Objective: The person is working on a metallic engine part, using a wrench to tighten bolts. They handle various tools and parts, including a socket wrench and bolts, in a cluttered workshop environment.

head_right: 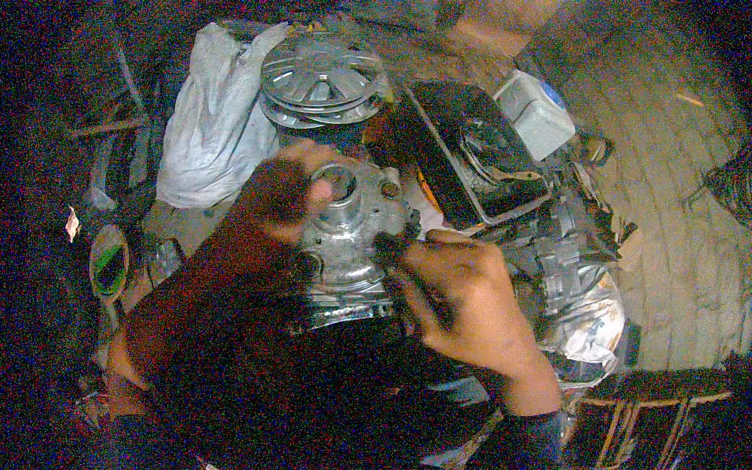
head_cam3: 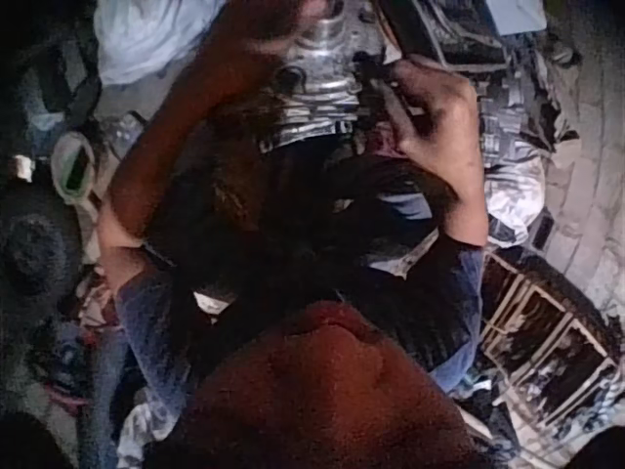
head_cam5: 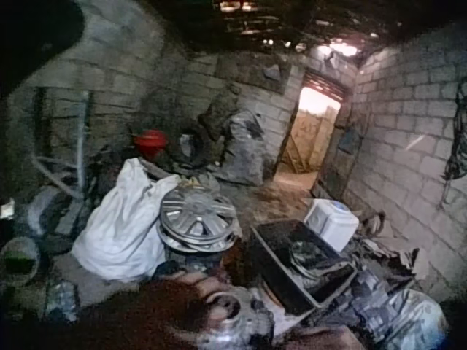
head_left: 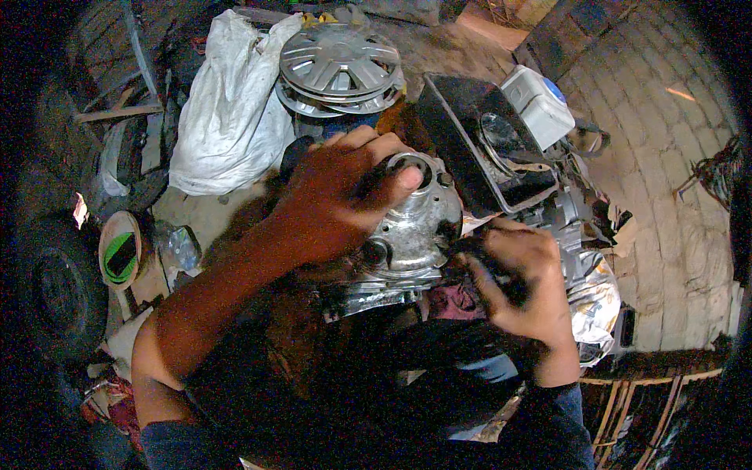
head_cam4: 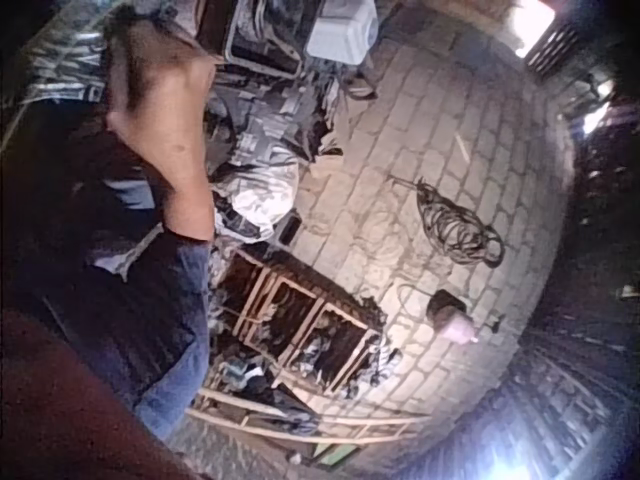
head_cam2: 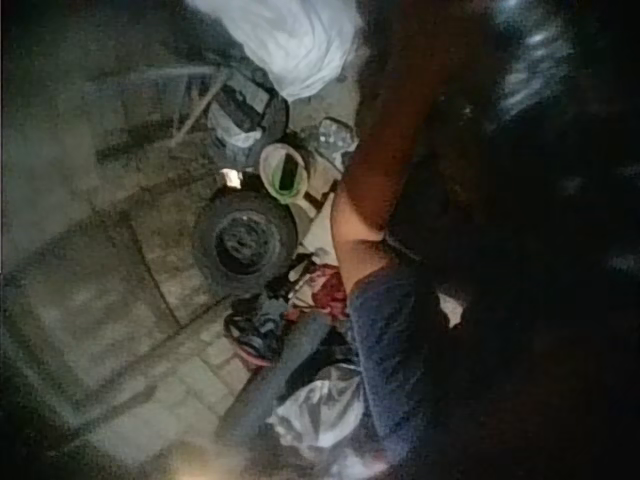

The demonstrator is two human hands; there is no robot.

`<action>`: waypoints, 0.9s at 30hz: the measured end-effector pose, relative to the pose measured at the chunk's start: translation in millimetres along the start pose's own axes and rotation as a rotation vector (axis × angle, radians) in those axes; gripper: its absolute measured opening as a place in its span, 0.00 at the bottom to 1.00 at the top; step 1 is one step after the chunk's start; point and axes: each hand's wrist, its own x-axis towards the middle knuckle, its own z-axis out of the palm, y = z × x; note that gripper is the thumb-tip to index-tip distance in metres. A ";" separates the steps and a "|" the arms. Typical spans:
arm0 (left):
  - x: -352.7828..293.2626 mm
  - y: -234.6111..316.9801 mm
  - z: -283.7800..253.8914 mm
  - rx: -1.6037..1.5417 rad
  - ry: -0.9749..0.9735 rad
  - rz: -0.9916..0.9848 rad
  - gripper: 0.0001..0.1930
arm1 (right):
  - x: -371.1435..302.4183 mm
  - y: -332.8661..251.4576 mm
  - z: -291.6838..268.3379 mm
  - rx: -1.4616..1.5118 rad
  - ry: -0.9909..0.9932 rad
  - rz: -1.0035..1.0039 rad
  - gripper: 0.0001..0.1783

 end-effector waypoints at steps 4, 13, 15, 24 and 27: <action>2.5 12.1 -6.6 0.011 -0.029 -0.035 0.17 | -10.6 -2.0 2.7 -0.220 0.101 -0.017 0.09; -1.5 10.2 -6.6 0.010 0.002 -0.012 0.19 | -4.5 -1.3 3.2 -0.067 -0.025 -0.060 0.16; -0.4 10.9 -7.8 0.015 -0.024 -0.006 0.20 | -7.8 -2.6 9.0 -0.210 0.060 -0.128 0.19; -2.4 13.1 -8.1 0.083 -0.059 -0.084 0.23 | -21.3 -9.5 -7.2 -0.326 0.021 -0.090 0.27; -0.1 17.6 -8.9 0.089 -0.133 -0.110 0.20 | -34.7 -10.5 -3.1 -0.313 0.113 0.160 0.20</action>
